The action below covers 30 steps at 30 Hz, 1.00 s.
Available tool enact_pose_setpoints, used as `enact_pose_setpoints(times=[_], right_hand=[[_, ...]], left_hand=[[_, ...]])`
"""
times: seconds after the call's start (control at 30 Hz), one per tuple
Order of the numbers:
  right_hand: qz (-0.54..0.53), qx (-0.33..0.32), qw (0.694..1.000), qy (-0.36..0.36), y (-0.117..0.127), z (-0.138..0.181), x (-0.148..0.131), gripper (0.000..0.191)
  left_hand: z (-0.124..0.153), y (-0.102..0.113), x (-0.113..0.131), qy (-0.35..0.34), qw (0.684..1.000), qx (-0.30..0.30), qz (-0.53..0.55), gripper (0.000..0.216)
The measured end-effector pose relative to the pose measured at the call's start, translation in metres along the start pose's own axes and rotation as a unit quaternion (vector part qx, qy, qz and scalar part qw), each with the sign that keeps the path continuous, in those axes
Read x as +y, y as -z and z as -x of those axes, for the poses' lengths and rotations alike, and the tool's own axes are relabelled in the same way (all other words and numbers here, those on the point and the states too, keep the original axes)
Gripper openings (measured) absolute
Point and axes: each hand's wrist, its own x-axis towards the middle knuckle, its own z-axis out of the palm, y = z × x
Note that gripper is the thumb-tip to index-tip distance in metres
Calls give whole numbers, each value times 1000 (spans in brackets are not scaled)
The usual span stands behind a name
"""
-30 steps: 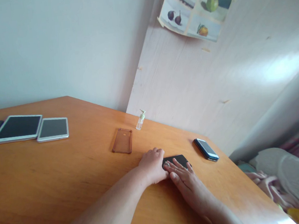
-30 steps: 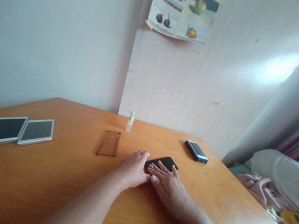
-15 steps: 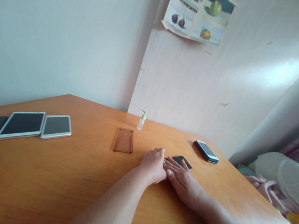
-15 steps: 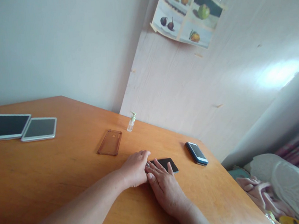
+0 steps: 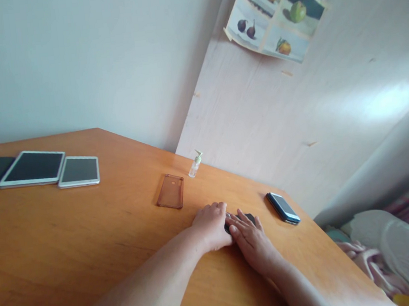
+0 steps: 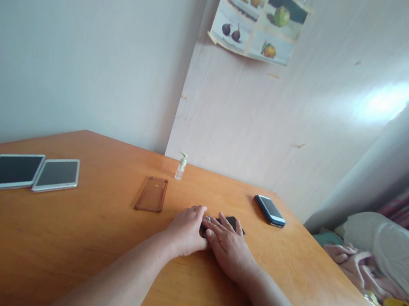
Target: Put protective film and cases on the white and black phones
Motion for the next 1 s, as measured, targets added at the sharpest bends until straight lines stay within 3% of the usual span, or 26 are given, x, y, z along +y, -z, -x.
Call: enact_pose_setpoints(times=[0.17, 0.23, 0.3, 0.47, 0.53, 0.67, 0.73, 0.8, 0.93, 1.0], right_hand=[[28, 37, 980, -192, 1, -8, 37, 56], [37, 40, 976, -212, 1, -6, 46, 56], [33, 36, 983, -175, 0, 0, 39, 55], [-19, 0, 1000, 7, -1, 14, 1, 50], [-20, 0, 1000, 2, 0, 12, 1, 50], [25, 29, 987, -158, 2, 2, 34, 55], [41, 33, 978, -201, 2, 1, 45, 57], [39, 30, 982, -182, 1, 3, 43, 56], [-8, 6, 999, -34, -1, 13, 12, 52], [-20, -7, 1000, 3, 0, 16, 2, 51]], left_hand=[[0, 0, 0, -4, 1000, -10, -10, 65], [0, 1, 0, -4, 1000, -12, -9, 68], [0, 2, 1, -2, 1000, -17, -10, 65], [0, 3, 1, -2, 1000, -14, -10, 51], [0, 3, 1, -5, 1000, -10, -11, 49], [0, 0, -1, -11, 1000, -7, -17, 61], [-1, -1, -1, -12, 1000, -5, -17, 63], [-1, -2, -2, -9, 1000, -5, -20, 62], [0, 0, -1, -5, 1000, -9, -21, 53], [0, 1, -1, -8, 1000, -8, -21, 47]])
